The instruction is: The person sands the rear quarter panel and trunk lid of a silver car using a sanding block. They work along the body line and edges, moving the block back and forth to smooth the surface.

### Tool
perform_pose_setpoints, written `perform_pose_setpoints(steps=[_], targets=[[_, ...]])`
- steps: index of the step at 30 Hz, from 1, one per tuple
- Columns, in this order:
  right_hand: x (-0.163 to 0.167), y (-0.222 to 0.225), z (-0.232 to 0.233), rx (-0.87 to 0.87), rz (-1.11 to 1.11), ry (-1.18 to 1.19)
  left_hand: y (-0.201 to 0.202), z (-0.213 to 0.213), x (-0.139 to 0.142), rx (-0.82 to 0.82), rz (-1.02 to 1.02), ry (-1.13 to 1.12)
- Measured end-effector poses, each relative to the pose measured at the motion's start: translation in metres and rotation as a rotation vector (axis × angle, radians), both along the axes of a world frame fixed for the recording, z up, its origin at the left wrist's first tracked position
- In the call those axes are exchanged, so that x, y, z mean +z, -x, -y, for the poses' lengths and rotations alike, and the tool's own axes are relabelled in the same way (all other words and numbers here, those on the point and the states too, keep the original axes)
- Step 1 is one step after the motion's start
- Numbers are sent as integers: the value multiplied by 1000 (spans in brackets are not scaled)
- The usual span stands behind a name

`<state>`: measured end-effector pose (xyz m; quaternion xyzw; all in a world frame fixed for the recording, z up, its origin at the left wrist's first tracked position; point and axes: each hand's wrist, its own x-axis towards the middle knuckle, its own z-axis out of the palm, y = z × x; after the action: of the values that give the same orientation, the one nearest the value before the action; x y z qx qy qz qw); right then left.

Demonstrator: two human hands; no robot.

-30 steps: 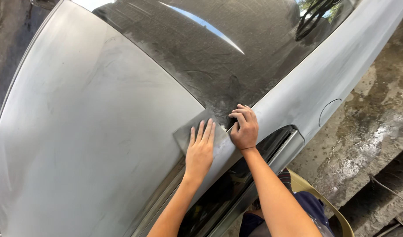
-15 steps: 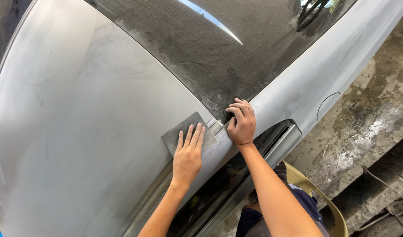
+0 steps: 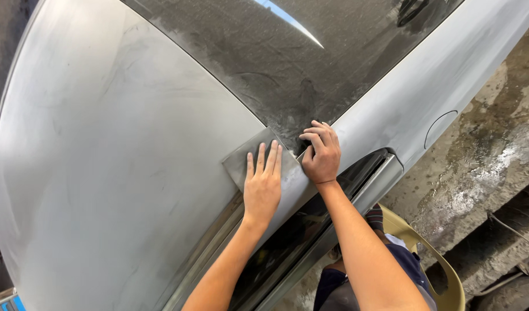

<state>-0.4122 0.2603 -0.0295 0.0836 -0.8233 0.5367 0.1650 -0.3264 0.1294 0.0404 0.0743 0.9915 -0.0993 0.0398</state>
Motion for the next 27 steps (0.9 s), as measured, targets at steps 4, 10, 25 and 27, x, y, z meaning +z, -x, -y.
perform_pose_setpoints(steps=[4, 10, 25, 27], targets=[[1, 1, 0, -21, -2, -3, 2, 0, -4, 15, -12, -73], [0, -1, 0, -5, 0, 4, -2, 0, -8, 34, 32, -73], [-7, -4, 2, -5, 12, -15, -13, 2, 5, 37, 12, -79], [-7, -4, 2, -3, 13, -13, -14, 4, 1, 22, 4, -79]])
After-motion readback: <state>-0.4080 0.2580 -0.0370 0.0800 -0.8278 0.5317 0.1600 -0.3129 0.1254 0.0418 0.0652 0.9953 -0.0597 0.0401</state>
